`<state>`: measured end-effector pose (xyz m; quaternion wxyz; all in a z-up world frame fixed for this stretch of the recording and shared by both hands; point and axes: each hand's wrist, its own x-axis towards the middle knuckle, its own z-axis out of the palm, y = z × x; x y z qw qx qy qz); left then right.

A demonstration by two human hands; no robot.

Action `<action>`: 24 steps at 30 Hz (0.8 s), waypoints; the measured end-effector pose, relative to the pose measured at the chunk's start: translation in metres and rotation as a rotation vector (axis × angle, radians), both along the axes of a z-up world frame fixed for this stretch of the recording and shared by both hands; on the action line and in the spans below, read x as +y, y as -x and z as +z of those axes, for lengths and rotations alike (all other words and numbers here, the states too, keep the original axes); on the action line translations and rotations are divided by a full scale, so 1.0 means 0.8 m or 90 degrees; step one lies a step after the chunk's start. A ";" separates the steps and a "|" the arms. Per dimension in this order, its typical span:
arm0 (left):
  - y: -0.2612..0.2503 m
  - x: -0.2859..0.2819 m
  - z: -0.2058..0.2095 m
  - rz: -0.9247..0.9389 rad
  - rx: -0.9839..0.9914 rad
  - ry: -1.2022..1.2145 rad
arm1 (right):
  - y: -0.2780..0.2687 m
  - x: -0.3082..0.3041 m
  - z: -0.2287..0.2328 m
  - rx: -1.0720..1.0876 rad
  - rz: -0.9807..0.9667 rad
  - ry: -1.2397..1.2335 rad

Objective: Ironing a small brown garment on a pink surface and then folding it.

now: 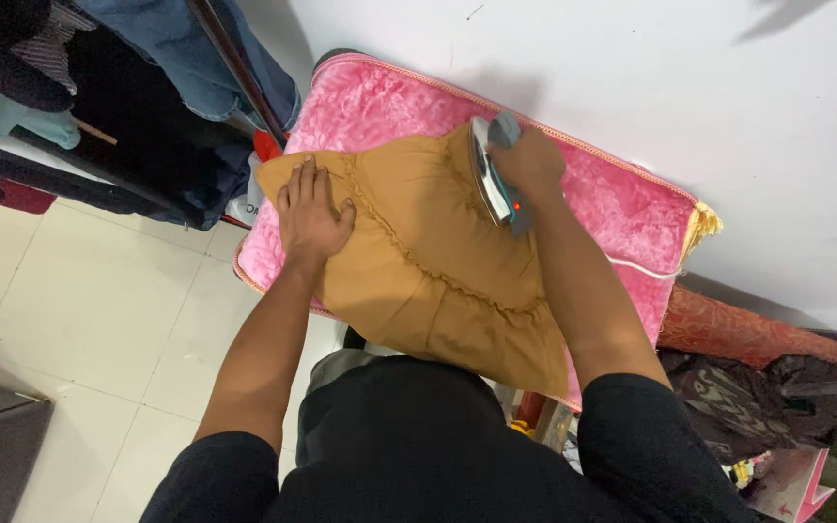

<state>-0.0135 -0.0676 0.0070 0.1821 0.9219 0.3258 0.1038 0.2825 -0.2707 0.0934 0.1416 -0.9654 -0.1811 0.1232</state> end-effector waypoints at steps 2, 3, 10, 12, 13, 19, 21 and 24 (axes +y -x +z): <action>0.000 0.000 -0.001 0.001 0.005 -0.002 | 0.007 0.011 0.008 0.001 0.020 -0.040; -0.001 0.000 -0.001 0.004 0.011 -0.003 | 0.011 0.017 0.012 0.001 0.041 -0.079; 0.000 0.000 0.000 0.002 0.010 0.012 | 0.026 0.026 0.032 0.042 0.155 0.084; 0.000 0.001 -0.003 -0.004 0.002 -0.004 | 0.021 0.011 0.029 0.067 0.208 0.135; 0.000 0.000 -0.002 -0.006 0.000 -0.003 | 0.026 0.003 0.040 0.066 0.205 0.136; -0.001 -0.001 0.001 -0.002 -0.005 -0.005 | 0.031 -0.038 0.063 0.115 0.234 0.180; -0.002 -0.003 0.005 0.000 0.006 -0.001 | 0.023 -0.049 0.052 0.085 0.244 0.181; -0.003 0.000 -0.002 0.002 0.008 -0.010 | 0.034 -0.038 0.056 0.070 0.219 0.143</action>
